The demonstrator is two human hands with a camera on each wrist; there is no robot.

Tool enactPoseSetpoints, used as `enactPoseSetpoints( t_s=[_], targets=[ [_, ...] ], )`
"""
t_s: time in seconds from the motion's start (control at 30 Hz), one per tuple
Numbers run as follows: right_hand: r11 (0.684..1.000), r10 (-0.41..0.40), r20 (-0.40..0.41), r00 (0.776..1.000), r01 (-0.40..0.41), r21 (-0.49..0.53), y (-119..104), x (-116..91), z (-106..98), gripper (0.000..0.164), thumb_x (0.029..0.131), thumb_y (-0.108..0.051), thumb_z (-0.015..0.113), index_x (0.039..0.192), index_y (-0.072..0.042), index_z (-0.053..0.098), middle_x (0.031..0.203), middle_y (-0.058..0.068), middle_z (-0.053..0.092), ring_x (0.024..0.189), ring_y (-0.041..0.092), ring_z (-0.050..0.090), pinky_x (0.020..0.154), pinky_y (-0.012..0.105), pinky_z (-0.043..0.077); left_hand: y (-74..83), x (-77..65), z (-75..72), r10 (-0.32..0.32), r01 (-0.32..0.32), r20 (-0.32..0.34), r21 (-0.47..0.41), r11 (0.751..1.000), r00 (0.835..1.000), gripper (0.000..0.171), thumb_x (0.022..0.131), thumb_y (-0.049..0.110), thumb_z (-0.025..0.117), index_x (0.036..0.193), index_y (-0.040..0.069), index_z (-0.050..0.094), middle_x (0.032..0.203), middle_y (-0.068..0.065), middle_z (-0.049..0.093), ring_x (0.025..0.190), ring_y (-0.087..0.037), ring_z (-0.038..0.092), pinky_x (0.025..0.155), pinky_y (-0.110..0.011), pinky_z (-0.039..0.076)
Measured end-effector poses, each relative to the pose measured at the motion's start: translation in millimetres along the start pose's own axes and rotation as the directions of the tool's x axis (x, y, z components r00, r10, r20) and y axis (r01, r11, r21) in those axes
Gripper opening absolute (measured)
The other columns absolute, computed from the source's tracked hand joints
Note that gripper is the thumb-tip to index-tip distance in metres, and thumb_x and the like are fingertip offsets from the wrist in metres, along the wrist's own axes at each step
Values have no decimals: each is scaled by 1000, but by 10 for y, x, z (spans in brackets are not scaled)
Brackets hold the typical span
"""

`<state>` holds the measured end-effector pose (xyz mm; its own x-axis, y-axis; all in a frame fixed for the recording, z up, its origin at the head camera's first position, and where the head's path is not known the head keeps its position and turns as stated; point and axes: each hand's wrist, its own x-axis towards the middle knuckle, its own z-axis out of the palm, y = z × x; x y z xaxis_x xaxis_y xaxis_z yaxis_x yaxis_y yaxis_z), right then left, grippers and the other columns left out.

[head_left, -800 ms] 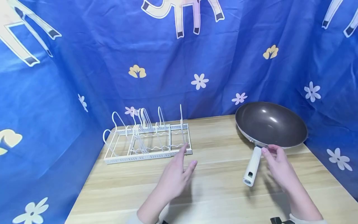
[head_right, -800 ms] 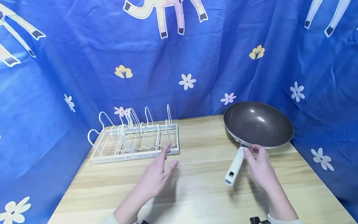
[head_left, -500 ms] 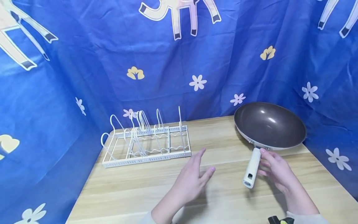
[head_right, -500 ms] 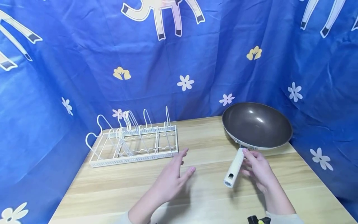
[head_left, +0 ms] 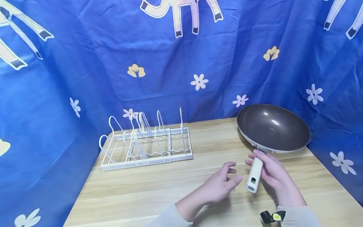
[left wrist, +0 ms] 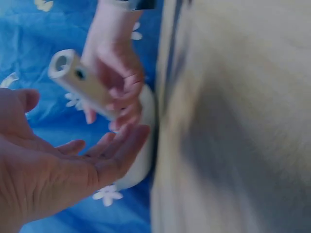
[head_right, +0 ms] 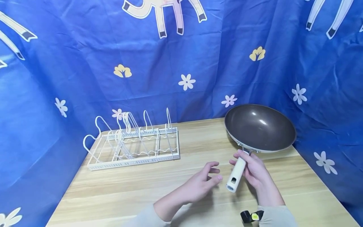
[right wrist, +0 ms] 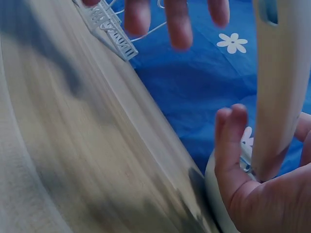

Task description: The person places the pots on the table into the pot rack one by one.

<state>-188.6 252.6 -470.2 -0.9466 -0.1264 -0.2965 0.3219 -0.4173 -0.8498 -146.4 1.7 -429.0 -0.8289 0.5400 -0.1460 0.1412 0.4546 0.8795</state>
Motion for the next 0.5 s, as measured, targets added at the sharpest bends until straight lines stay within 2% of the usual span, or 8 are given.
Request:
enactPoseSetpoints(
  t_s=[0.07,0.1,0.17,0.23,0.3,0.4,0.43,0.5],
  targets=[
    [1000,-6,-7,1000,6,2,22,16,6,35,104,-25,55,126,-12,32,110,0,64,93,16,71,94,27,59,-38,72,76,-23,28,46,-120,992,999,62,100,54,51,150,23,36,138,-6,61,105,-18,70,81,-29,60],
    [1000,-8,-12,1000,8,4,34,23,7,33,103,-23,56,124,-12,33,106,-1,65,90,14,71,91,25,60,-58,102,113,-32,46,77,-195,980,997,60,101,53,51,150,21,37,136,-7,62,104,-20,70,79,-31,60],
    [1000,-11,-18,1000,11,9,53,30,5,29,103,-20,56,121,-11,34,100,-3,67,84,12,69,84,22,60,-92,167,188,-44,91,145,-339,936,988,56,102,50,49,147,18,39,131,-8,64,104,-24,70,78,-38,62],
    [1000,-11,-22,1000,11,13,63,33,-1,28,103,-19,56,119,-11,35,96,-4,67,80,10,68,80,20,60,-106,231,259,-40,140,218,-465,874,975,52,103,50,47,142,16,42,125,-9,65,108,-31,68,80,-47,63],
    [1000,-12,-18,1000,12,17,64,39,-9,26,103,-18,56,118,-11,36,95,-5,66,78,10,67,77,19,60,-98,288,317,-19,177,286,-541,822,958,50,104,51,44,138,16,43,124,-15,65,112,-39,66,84,-52,62],
    [1000,-11,-10,1000,11,24,56,48,-16,24,103,-18,56,117,-11,39,95,-5,67,79,10,67,77,20,60,-45,374,381,24,215,362,-604,767,932,50,104,54,40,136,17,43,124,-23,63,117,-51,61,87,-56,60],
    [1000,-10,-6,1000,10,30,53,52,-19,22,103,-18,56,116,-12,41,95,-5,67,79,10,67,77,21,61,-20,402,396,37,226,380,-623,749,924,50,104,55,39,137,18,43,123,-22,64,120,-55,58,88,-56,60],
    [999,-6,7,1000,6,34,46,57,-27,17,103,-18,56,115,-13,45,95,-5,67,79,10,67,75,22,61,22,470,424,59,255,414,-661,706,909,49,104,52,39,138,17,44,118,-17,68,112,-48,65,91,-54,60]
  ],
)
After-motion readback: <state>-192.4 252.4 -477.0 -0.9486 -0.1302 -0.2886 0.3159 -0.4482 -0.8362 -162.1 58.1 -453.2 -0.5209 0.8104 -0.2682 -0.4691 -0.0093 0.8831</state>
